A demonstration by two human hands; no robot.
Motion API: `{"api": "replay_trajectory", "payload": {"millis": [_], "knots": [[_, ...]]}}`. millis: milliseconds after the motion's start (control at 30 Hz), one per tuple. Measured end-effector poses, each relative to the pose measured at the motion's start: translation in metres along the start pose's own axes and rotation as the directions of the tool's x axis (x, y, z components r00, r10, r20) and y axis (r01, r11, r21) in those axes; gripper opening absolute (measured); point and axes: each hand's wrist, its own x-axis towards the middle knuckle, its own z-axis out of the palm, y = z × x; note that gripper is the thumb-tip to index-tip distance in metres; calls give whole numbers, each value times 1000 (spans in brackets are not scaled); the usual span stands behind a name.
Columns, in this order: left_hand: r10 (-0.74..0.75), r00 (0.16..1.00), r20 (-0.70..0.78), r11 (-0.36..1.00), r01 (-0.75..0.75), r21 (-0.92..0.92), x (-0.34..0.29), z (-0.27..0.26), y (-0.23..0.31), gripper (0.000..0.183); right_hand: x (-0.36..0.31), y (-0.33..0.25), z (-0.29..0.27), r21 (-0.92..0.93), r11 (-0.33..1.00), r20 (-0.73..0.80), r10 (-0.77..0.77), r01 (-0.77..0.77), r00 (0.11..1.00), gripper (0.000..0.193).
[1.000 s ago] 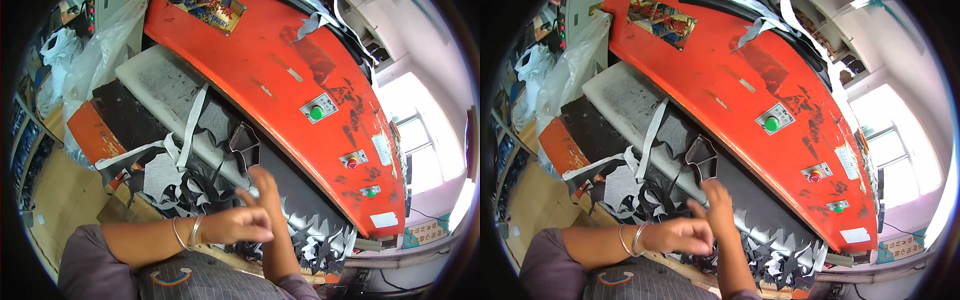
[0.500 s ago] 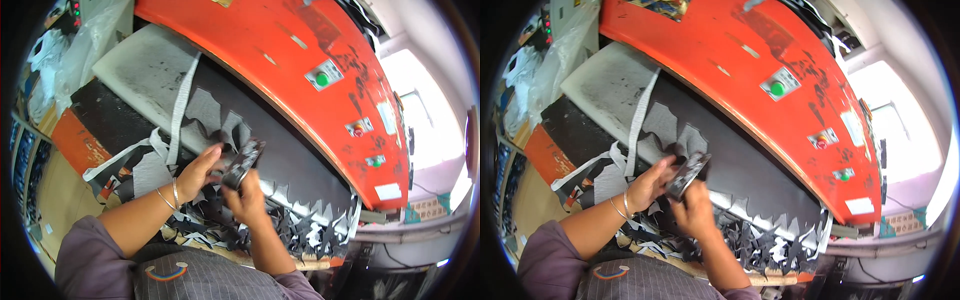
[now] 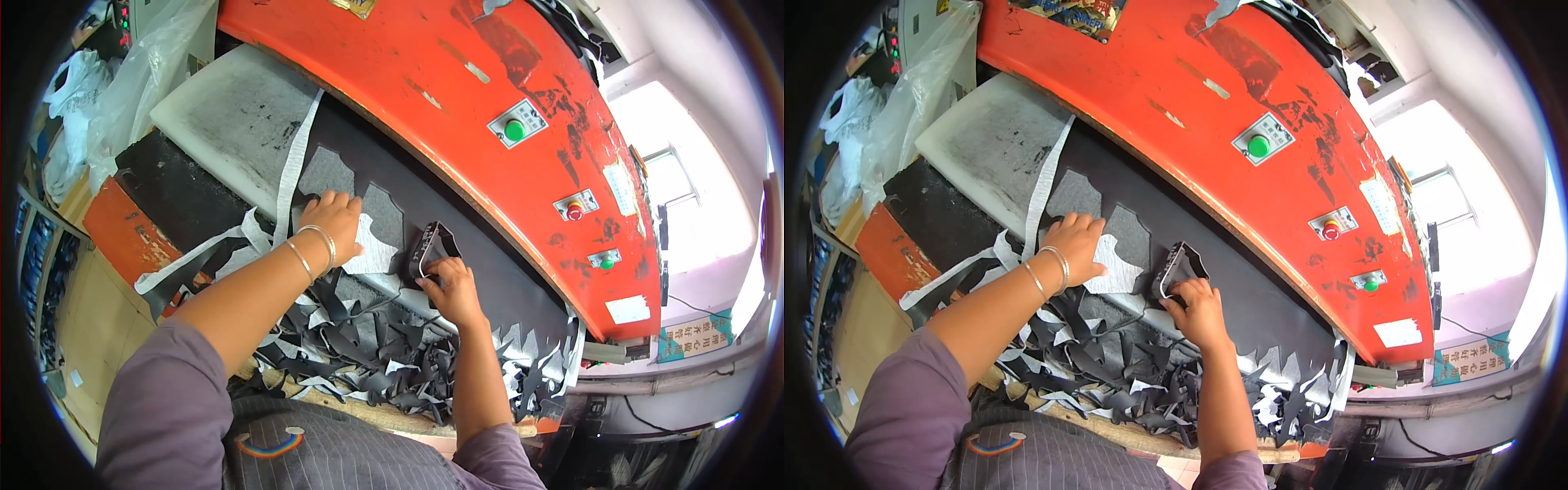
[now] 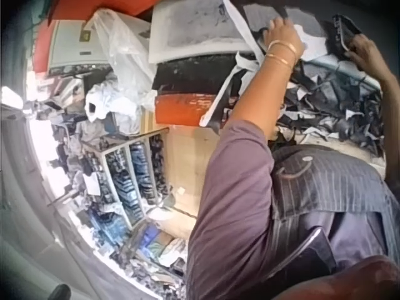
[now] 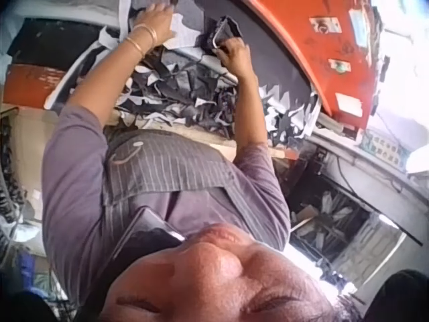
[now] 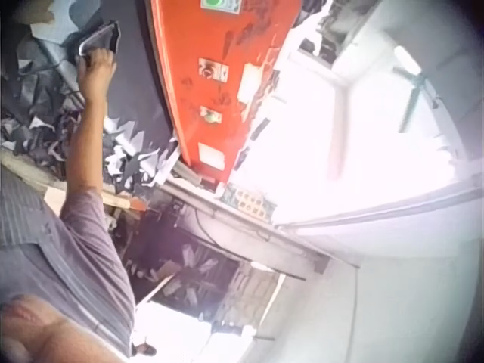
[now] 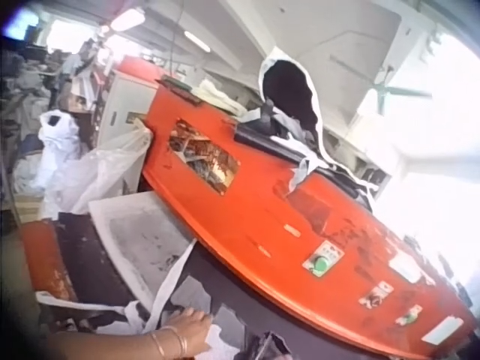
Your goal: Cutting shoe upper components from leather sheets using a metal die and a hydraulic clicker press.
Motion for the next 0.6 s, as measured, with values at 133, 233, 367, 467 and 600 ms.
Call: {"api": "replay_trajectory", "payload": {"millis": [133, 233, 367, 467, 600], "knots": [[-147, 932, 331, 988, 123, 92, 24, -7, 7, 62, 19, 23, -9, -5, 987, 40, -162, 163, 986, 20], [-152, 915, 373, 988, 142, 53, 24, 0, 6, 57, 18, 29, -6, -72, 970, 45, -227, 230, 973, 21], [-136, 951, 278, 951, 204, -233, -4, 9, 0, 43, 15, 32, 1, -58, 971, -10, -232, 231, 973, 21], [-117, 969, 216, 894, 198, -403, -42, 7, -5, 38, 21, 31, 3, -64, 979, 16, -194, 195, 981, 21], [-284, 914, 290, 891, 363, -272, -80, -21, -37, 44, 28, 18, -1, -63, 998, 67, -23, 27, 998, 24]]}}
